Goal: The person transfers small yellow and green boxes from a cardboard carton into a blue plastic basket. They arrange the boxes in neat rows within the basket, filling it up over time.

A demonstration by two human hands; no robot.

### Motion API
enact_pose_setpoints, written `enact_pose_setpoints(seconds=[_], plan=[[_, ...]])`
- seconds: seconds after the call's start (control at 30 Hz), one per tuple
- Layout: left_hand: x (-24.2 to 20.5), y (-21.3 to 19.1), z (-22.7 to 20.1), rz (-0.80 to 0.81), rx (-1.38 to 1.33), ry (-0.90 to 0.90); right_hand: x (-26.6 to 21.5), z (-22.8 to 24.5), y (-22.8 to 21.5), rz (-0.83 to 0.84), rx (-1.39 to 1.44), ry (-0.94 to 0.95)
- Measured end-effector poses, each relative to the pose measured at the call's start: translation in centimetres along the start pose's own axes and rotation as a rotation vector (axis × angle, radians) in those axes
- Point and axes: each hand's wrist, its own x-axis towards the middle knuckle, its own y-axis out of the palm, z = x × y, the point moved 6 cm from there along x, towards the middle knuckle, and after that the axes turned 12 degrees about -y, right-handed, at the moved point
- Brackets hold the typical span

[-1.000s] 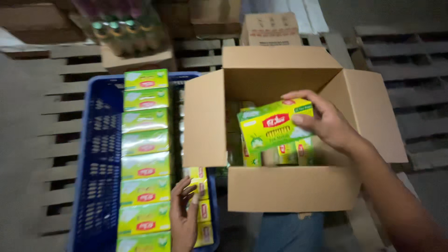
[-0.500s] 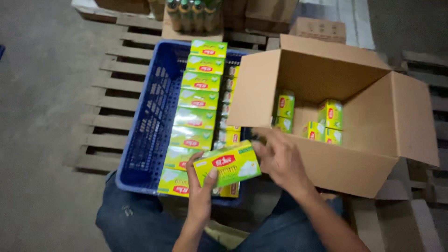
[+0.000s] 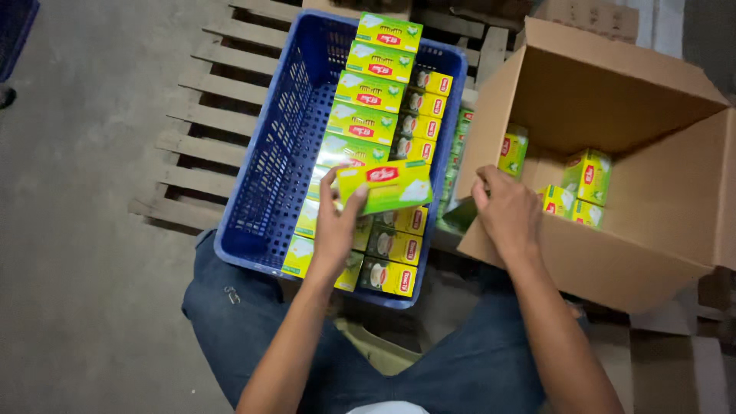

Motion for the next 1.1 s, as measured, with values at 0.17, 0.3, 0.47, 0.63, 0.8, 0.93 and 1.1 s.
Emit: enact_pose_setpoints(seconds=[0.17,0.3,0.47,0.63,0.8,0.93,1.1], plan=[[2.0,4.3,-2.3,0.006,0.228,-0.042,-0.1,1.5,-2.0,-0.061,-0.002,-0.028],[6.3,6.7,-1.0,0.050,0.400,0.050,-0.7,1.3,-2.9,-0.087,-0.013,0.017],[7.3,9.2,0.4,0.041,0.673,0.030,-1.2,1.6,-4.8,-0.131,-0.018,-0.005],[7.7,11.3,2.3,0.002,0.870,0.065,-1.1,4.1,-5.7,-0.152,0.026,-0.052],[8.4,11.5,1.2,-0.028,1.009,0.082,-1.1,3.6,-4.0,-0.145,0.002,-0.078],[8.8,11.3,0.2,-0.053,1.181,0.135,-1.2,3.4,-3.6,-0.157,0.014,-0.070],[10.9,11.0,2.4,-0.234,1.324,0.358,-1.1,3.0,-3.4,-0.147,-0.005,-0.078]])
